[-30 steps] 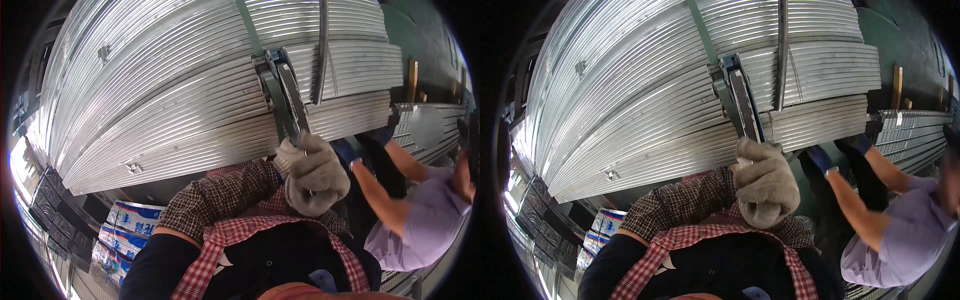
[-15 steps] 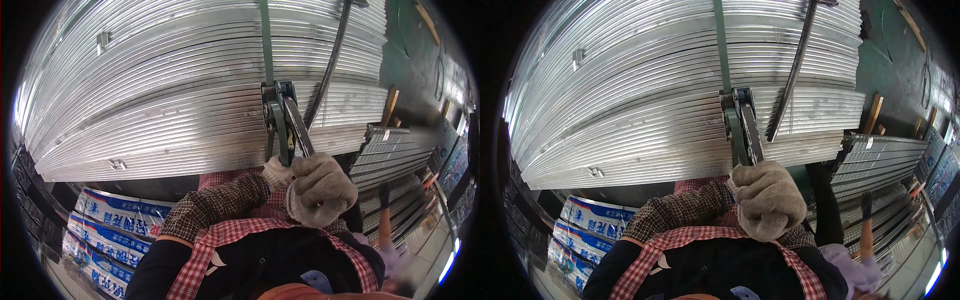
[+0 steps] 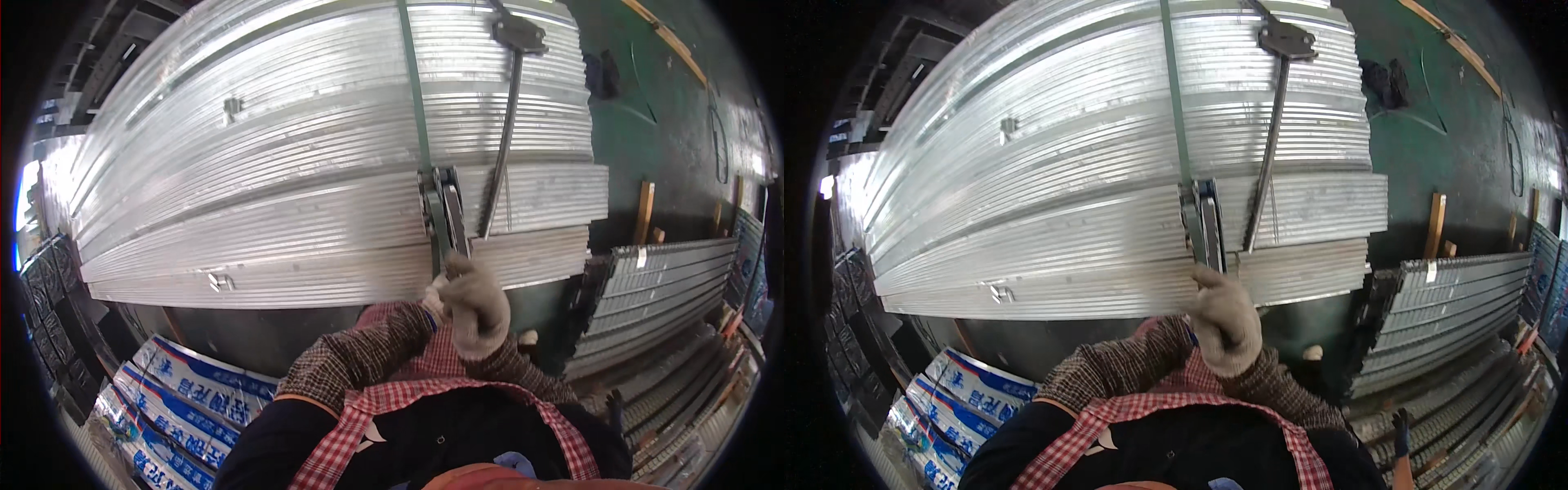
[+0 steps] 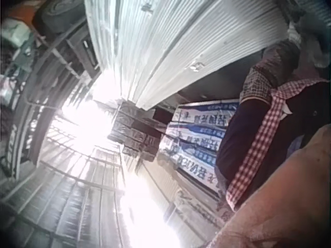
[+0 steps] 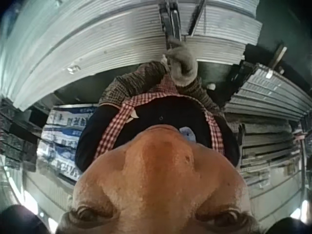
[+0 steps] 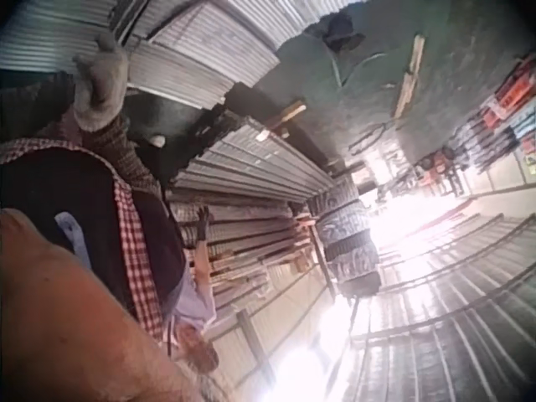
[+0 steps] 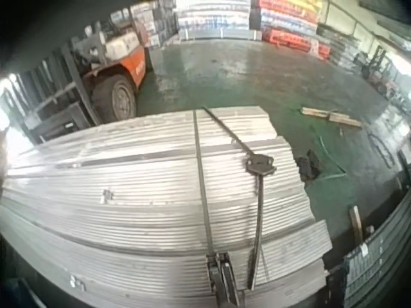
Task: Using manual strapping tools to secure bundles of galvanized metal profiles.
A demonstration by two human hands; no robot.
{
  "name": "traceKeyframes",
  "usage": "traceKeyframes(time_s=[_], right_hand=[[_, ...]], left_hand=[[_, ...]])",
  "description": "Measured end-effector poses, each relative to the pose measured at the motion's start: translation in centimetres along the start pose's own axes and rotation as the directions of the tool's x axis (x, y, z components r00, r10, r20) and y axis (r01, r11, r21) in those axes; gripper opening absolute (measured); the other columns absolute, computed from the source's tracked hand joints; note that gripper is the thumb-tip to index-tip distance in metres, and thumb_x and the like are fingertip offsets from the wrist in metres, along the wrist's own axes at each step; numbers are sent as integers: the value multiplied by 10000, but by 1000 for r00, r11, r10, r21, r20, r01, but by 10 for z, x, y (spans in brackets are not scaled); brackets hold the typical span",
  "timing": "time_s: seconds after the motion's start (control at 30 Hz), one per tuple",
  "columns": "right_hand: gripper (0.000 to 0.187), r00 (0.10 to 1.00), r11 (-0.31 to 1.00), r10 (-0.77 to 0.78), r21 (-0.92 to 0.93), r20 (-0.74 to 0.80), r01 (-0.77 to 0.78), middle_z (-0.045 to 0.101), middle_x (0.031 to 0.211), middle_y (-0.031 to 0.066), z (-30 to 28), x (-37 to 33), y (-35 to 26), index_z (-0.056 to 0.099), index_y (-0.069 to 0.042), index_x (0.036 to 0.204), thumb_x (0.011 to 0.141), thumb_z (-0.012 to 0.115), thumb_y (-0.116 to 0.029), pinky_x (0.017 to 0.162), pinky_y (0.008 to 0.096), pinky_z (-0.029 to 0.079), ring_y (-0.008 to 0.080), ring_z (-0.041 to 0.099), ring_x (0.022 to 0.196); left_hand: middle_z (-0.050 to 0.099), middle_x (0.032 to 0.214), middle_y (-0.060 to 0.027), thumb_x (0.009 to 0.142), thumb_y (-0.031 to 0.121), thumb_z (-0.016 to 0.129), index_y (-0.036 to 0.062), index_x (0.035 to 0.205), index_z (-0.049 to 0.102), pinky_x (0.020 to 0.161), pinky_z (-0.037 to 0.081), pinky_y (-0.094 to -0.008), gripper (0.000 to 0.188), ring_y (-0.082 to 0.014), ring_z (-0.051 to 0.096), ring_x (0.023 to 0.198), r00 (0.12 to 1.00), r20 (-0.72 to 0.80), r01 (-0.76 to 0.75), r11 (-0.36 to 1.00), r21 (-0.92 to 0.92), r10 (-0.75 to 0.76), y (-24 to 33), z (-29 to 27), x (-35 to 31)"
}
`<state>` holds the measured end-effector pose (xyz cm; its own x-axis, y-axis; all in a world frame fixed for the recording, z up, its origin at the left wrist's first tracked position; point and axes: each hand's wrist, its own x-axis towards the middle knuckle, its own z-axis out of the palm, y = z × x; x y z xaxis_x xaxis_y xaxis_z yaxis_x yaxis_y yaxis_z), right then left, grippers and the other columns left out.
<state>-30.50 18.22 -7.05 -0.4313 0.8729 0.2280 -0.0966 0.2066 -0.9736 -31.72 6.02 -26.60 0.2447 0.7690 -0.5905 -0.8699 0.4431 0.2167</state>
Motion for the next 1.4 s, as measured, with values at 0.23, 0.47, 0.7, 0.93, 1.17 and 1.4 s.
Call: traceKeyframes(time_s=[0.23, 0.47, 0.7, 0.93, 1.17, 1.4], right_hand=[[221, 990, 973, -34, 224, -137, 64, 603, 676, 82, 17, 3, 3, 601, 14, 895, 782, 416, 59, 843, 508, 540, 205, 560, 593], [219, 996, 996, -87, -32, -13, 87, 654, 775, 119, 6, 22, -10, 589, 32, 930, 757, 455, 55, 768, 513, 543, 241, 625, 688], [229, 960, 908, -276, 316, -46, 277, 527, 541, 56, 2, 32, 15, 573, 95, 938, 728, 481, 84, 494, 400, 482, 175, 517, 417], [120, 952, 994, -31, 90, -304, 61, 660, 822, 107, 14, 47, -8, 697, 2, 844, 729, 688, 33, 708, 366, 529, 275, 662, 783], [309, 998, 992, -12, -125, 62, 20, 660, 946, 143, -20, 31, -19, 640, 5, 997, 710, 613, 114, 940, 494, 536, 289, 657, 862], [697, 857, 856, 514, -92, 47, -508, 373, 1526, 192, -43, 36, -20, 262, -52, 1538, 918, 567, 38, 1131, 396, 388, 285, 369, 1420]], left_hand=[[635, 1201, -63, 954, 364, 640, 65, 1221, 602, 845, 567, -251, 403, -170, 661, 1013, 996, 71, 77, 865, -495, -49, -49, -64, 5], [613, 1240, -87, 945, 363, 650, 56, 1264, 563, 886, 550, -282, 451, -196, 642, 1055, 900, 197, 429, 865, -259, -388, 3, -59, -15], [592, 1279, -110, 936, 363, 660, 47, 1307, 525, 928, 533, -313, 505, -222, 624, 1097, 680, 372, 661, 748, 65, -633, 26, -61, -67], [570, 1318, -134, 928, 362, 670, 39, 1351, 487, 969, 516, -343, 563, -248, 606, 1139, 613, 358, 588, 709, 390, -705, 113, -82, -100], [549, 1357, -157, 919, 362, 680, 30, 1394, 449, 1010, 499, -374, 624, -274, 587, 1182, 951, -3, 223, 674, 705, -311, 106, 71, -26], [550, 1371, -178, 925, 441, 658, 29, 1451, 408, 1065, 460, -397, 714, -290, 561, 1234, 980, -185, 107, 590, 800, 73, 164, 61, -117]])
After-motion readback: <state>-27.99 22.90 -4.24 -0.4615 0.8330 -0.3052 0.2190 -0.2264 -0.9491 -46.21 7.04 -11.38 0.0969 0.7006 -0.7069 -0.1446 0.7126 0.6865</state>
